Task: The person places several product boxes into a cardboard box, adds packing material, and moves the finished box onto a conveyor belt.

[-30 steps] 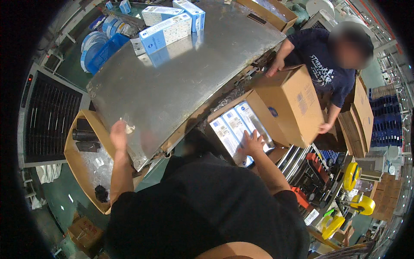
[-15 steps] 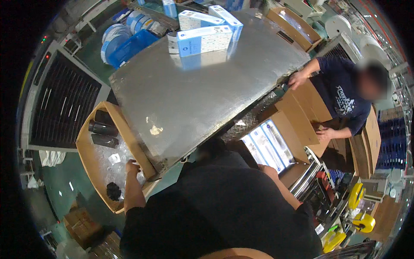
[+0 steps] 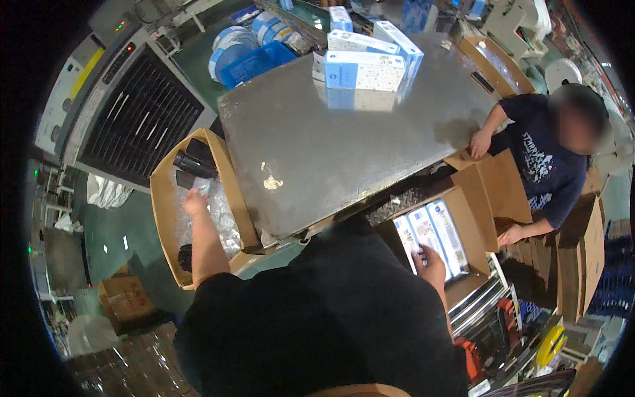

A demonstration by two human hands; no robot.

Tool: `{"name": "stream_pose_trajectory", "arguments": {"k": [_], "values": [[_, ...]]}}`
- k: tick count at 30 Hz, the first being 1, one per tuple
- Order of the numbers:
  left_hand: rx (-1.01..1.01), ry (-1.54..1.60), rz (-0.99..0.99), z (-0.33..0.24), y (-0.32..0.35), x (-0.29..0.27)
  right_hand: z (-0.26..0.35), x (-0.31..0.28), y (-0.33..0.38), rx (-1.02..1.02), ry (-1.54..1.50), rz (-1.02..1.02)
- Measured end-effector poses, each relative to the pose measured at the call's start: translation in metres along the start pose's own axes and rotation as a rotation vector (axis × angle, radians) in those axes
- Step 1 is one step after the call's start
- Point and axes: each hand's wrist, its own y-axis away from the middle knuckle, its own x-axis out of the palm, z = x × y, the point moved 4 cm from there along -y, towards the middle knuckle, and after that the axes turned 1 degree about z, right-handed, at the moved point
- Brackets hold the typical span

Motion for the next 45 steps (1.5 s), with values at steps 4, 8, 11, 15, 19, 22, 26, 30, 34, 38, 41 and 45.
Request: {"name": "stream_pose_trajectory", "arguments": {"k": [4,8,11,15,19,22,26,30,34,38,41,45], "values": [[-0.039,-0.450,-0.306,0.030,-0.022,-0.120,-0.098,0.011,0.064,0.364,-0.337,-0.042],[-0.041,0.130,-0.133,0.005,0.044,-0.052,-0.148,0.015,0.097,0.486,-0.588,-0.188],[0.130,0.356,0.249,-0.060,0.136,0.022,-0.109,-0.011,0.072,0.286,-0.441,-0.180],[-0.045,0.485,0.554,-0.134,0.232,0.086,-0.055,-0.015,0.033,0.096,-0.539,-0.121],[-0.064,0.483,1.026,-0.197,0.357,0.148,-0.020,-0.007,0.004,0.096,-0.700,0.107],[-0.047,0.350,1.422,-0.196,0.479,0.174,0.011,0.004,-0.022,0.205,-1.095,0.310],[0.016,0.261,1.938,-0.167,0.583,0.171,0.010,0.012,-0.022,0.674,-1.496,0.781],[0.331,0.184,1.987,-0.147,0.595,0.176,-0.026,0.021,-0.009,0.580,-1.798,0.585],[0.042,0.051,1.895,-0.143,0.593,0.183,-0.095,0.048,-0.001,0.847,-1.306,0.056],[0.043,-0.059,1.725,-0.130,0.564,0.218,-0.210,0.089,0.008,1.176,-1.043,-0.489],[0.034,-0.093,1.758,-0.128,0.558,0.238,-0.267,0.094,0.013,1.194,-0.379,-0.347],[0.220,-0.252,1.859,-0.108,0.554,0.270,-0.206,0.037,0.002,1.148,-0.255,-0.174]]}}
